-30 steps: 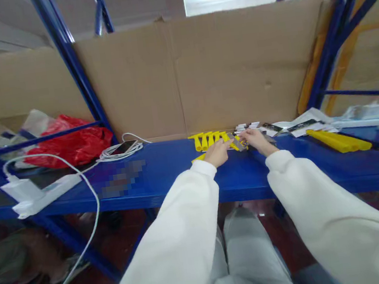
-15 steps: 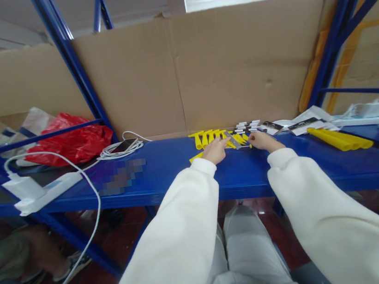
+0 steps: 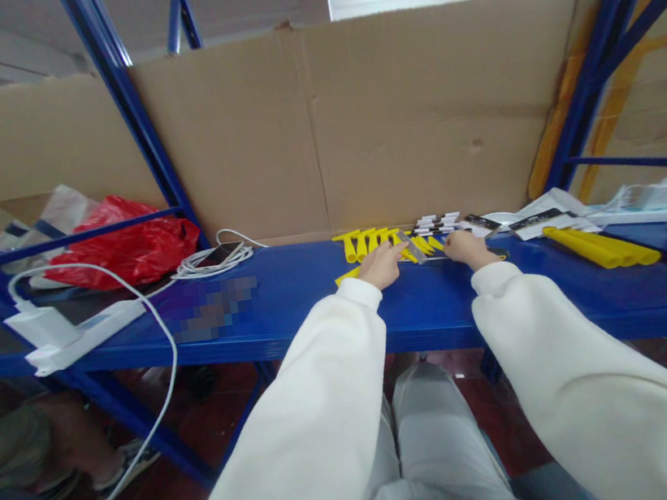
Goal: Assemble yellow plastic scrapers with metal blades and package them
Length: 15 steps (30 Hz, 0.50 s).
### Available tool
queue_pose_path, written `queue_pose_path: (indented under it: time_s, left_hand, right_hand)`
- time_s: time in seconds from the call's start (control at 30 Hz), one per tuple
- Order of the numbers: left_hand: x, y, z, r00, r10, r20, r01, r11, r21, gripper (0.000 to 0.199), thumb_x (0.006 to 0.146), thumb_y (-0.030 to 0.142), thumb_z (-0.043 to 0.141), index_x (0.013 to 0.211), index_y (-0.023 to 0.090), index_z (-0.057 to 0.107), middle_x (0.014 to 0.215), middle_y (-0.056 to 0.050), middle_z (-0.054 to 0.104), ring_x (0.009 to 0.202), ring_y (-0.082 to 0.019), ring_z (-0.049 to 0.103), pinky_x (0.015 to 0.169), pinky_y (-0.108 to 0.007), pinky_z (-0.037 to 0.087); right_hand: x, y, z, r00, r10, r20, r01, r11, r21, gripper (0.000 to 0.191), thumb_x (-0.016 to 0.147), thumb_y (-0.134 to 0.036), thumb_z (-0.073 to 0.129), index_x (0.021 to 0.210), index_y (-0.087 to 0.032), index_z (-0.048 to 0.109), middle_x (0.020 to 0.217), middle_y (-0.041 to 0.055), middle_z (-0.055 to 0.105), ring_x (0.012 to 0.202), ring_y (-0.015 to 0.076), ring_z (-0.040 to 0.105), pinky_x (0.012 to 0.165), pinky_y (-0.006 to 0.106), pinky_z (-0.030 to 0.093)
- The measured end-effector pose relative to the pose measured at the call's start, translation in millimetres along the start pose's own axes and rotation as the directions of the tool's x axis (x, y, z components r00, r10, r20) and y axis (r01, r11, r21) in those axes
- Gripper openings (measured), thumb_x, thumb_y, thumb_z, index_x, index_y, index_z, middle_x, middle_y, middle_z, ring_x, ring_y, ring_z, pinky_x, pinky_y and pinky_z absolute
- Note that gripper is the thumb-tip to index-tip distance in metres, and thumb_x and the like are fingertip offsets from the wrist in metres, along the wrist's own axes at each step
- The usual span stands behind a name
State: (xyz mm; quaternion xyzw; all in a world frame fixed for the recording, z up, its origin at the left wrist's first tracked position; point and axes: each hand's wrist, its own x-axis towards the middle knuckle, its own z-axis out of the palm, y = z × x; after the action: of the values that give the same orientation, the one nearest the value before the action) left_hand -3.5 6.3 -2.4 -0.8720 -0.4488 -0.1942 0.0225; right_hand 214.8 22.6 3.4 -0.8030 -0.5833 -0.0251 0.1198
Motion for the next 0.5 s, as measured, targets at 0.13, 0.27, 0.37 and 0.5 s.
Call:
queue_pose_path:
  time_s: [0.13, 0.27, 0.37, 0.5]
  left_hand:
    - [1, -1, 1.2, 1.0, 0.014, 0.003, -0.014, 1.0, 0.006, 0.052, 0.104, 0.019, 0.039, 0.154, 0.028, 0.055, 0.133, -0.013, 0.066, 0.121, -0.026, 0.064, 0.105, -0.039, 0.051]
    - [2, -3, 3.2, 1.0, 0.023, -0.004, -0.023, 1.0, 0.004, 0.052, 0.104, 0.019, 0.04, 0.152, 0.029, 0.056, 0.131, -0.013, 0.067, 0.121, -0.026, 0.064, 0.105, -0.039, 0.051]
    - [2, -3, 3.6, 1.0, 0.028, -0.004, -0.028, 1.0, 0.005, 0.051, 0.104, 0.02, 0.04, 0.152, 0.029, 0.057, 0.13, -0.013, 0.068, 0.121, -0.026, 0.065, 0.105, -0.039, 0.051]
    - [2, -1, 1.1, 1.0, 0.023, 0.002, -0.023, 1.0, 0.015, 0.051, 0.105, 0.02, 0.04, 0.152, 0.03, 0.056, 0.133, -0.012, 0.067, 0.122, -0.025, 0.065, 0.106, -0.038, 0.052]
  right_hand:
    - [8, -8, 3, 1.0, 0.013, -0.026, -0.015, 0.997, -0.078, 0.047, 0.094, -0.023, 0.053, 0.135, -0.01, 0.07, 0.14, 0.0244, 0.064, 0.133, 0.0363, 0.059, 0.11, 0.054, 0.044]
    - [16, -9, 5, 0.998, 0.059, 0.019, -0.057, 0.993, -0.103, 0.052, 0.096, -0.031, 0.054, 0.144, -0.012, 0.064, 0.146, 0.0243, 0.06, 0.138, 0.0374, 0.053, 0.112, 0.057, 0.04]
    - [22, -5, 8, 0.996, 0.086, 0.025, -0.083, 0.992, -0.092, 0.053, 0.094, -0.033, 0.057, 0.143, -0.014, 0.065, 0.141, 0.0238, 0.063, 0.134, 0.0368, 0.056, 0.11, 0.057, 0.04]
    - [25, -2, 12, 0.999, 0.028, -0.031, -0.03, 0.997, -0.065, 0.047, 0.094, -0.029, 0.057, 0.137, -0.016, 0.069, 0.131, 0.0231, 0.069, 0.128, 0.0359, 0.062, 0.108, 0.059, 0.041]
